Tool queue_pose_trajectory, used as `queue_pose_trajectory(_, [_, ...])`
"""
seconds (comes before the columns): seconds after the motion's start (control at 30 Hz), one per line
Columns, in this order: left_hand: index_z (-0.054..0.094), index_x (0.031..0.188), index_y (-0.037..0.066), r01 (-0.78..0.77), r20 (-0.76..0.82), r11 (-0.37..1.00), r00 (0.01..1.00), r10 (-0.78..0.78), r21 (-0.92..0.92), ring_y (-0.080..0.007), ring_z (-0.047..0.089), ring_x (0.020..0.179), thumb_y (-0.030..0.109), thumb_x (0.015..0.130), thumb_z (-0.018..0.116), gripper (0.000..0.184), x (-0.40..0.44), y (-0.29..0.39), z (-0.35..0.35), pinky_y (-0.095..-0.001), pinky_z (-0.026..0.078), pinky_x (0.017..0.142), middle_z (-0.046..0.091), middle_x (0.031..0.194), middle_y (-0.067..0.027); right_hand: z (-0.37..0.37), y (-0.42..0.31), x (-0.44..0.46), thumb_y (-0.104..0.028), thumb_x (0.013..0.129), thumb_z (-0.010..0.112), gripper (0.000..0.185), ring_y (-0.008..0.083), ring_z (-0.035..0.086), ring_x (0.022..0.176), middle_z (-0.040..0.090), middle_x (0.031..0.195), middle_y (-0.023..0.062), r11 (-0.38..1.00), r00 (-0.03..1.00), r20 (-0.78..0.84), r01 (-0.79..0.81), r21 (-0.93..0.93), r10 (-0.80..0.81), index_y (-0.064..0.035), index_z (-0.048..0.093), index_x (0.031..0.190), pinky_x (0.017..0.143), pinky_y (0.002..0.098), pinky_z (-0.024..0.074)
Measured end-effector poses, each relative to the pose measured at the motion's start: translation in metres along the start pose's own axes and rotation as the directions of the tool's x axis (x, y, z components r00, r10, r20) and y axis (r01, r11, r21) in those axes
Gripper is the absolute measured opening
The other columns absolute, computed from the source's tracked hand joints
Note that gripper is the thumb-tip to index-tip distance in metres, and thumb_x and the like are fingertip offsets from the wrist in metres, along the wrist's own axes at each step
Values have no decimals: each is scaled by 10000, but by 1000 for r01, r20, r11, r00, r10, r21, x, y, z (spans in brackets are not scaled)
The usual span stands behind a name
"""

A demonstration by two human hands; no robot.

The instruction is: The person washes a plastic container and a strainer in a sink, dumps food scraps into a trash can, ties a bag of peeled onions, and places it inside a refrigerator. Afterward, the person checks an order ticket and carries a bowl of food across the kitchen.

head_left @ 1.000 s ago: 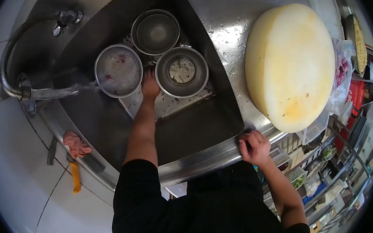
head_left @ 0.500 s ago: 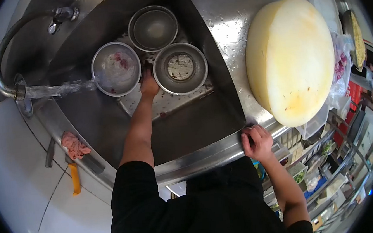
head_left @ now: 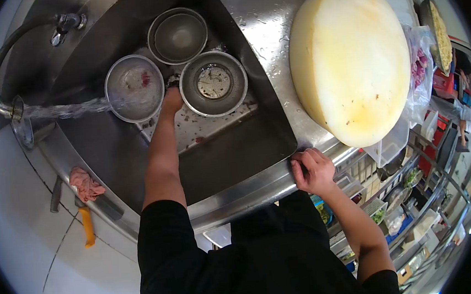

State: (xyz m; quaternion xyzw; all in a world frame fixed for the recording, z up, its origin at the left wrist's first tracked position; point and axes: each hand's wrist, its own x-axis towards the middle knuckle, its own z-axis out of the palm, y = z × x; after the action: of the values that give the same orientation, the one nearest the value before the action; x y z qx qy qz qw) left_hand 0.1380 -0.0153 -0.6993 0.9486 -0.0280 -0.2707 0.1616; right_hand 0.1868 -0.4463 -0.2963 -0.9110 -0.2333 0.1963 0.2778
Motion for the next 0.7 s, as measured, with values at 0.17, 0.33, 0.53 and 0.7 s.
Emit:
queue_pose_trajectory(0.17, [693, 866, 39, 352, -106, 895, 914, -392, -274, -399, 624, 816, 216, 776, 593, 222, -16, 55, -15, -460, 488, 715, 649, 923, -236, -12, -3, -30, -123, 775, 635, 58, 263, 595, 648, 586, 716, 70, 1000, 1000, -10, -11, -28, 11, -84, 595, 789, 552, 361, 482])
queue_pose_trajectory(0.33, [660, 850, 0, 486, 218, 279, 738, -639, -828, -244, 627, 648, 116, 754, 721, 162, -105, 114, -39, -350, 488, 586, 662, 752, -123, -29, -9, -73, -119, 818, 596, 68, 324, 599, 690, 614, 768, 132, 999, 999, -47, -7, 33, 9, -58, 606, 846, 620, 405, 490])
queue_pose_trajectory(0.53, [635, 940, 36, 66, 177, -252, 874, -452, -965, -125, 617, 789, 26, 830, 663, 114, -328, 261, -164, -245, 492, 702, 665, 898, -52, -40, 2, -152, -127, 796, 619, 90, 302, 583, 671, 599, 735, 124, 979, 926, -333, 200, 27, -180, -57, 616, 852, 634, 402, 481])
queue_pose_trajectory(0.7, [642, 925, 49, -230, -108, -151, 821, -560, -961, -127, 613, 816, 6, 818, 665, 118, -528, 361, -190, -257, 489, 739, 663, 891, -45, -43, 8, -186, -230, 857, 575, 146, 305, 610, 684, 621, 733, 120, 996, 970, -225, 84, -41, -91, -99, 637, 876, 614, 427, 489])
